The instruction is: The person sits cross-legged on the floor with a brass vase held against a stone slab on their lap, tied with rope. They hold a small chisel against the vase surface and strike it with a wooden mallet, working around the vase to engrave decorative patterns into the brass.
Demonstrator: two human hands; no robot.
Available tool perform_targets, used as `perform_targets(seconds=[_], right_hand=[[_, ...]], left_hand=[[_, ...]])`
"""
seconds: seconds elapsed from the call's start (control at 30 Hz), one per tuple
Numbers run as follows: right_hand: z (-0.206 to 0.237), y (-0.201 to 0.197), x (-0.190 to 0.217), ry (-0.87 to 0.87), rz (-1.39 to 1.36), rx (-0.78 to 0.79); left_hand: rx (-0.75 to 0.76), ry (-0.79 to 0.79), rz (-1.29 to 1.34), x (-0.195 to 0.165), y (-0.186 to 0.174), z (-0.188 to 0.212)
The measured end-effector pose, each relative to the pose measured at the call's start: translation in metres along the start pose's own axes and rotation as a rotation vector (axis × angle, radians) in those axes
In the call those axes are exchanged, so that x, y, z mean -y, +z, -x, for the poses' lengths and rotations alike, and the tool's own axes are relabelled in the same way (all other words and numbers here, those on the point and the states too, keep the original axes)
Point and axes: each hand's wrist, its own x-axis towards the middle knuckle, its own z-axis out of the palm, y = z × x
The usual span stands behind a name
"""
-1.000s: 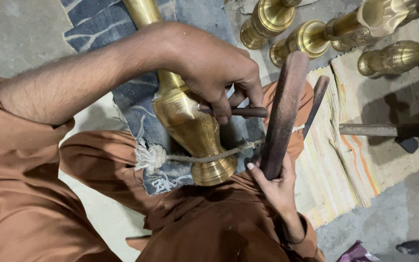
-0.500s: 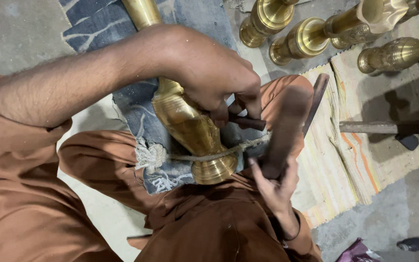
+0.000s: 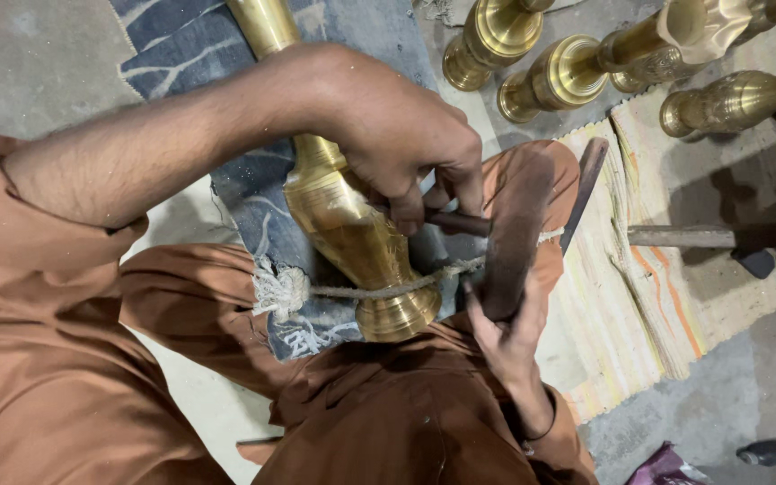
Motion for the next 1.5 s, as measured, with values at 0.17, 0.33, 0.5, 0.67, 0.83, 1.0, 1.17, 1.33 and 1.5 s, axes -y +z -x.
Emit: perform_targets(seconds=[0.17, 0.33, 0.5, 0.67, 0.83, 1.0, 1.17, 1.33, 1.5], right_hand=[[-0.002, 0.003, 0.0, 0.19, -0.439, -0.077], [-0.006, 0.005, 0.002, 0.068, -0.49, -0.13], [-0.011, 0.002, 0.005, -0.047, 0.016, -0.019], [-0.012, 0.004, -0.003, 0.161, -0.248, -0.074], [-0.011, 0.007, -0.005, 0.179, -0.417, -0.156], [-0.014, 0.004, -0.006, -0.148, 0.048, -0.246], [-0.019, -0.002, -0.007, 0.063, -0.219, -0.08], [-0.019, -0.002, -0.009, 0.143, -0.459, -0.126], [-0.019, -0.003, -0.015, 0.222, -0.493, -0.191]], left_hand=[[0.027, -0.004, 0.006, 0.002, 0.001, -0.002], [-0.023, 0.17, 0.061, 0.012, 0.003, -0.004], [-0.064, 0.16, 0.058, 0.016, 0.004, -0.004], [-0.085, 0.064, 0.018, 0.016, 0.005, -0.004], [-0.099, 0.175, 0.025, 0.022, 0.005, -0.002], [-0.136, 0.216, 0.067, 0.028, 0.009, -0.001], [-0.159, 0.269, 0.039, 0.03, 0.01, 0.0], [-0.149, 0.233, -0.004, 0.027, 0.009, 0.004], [-0.181, 0.186, 0.0, 0.028, 0.009, 0.007]])
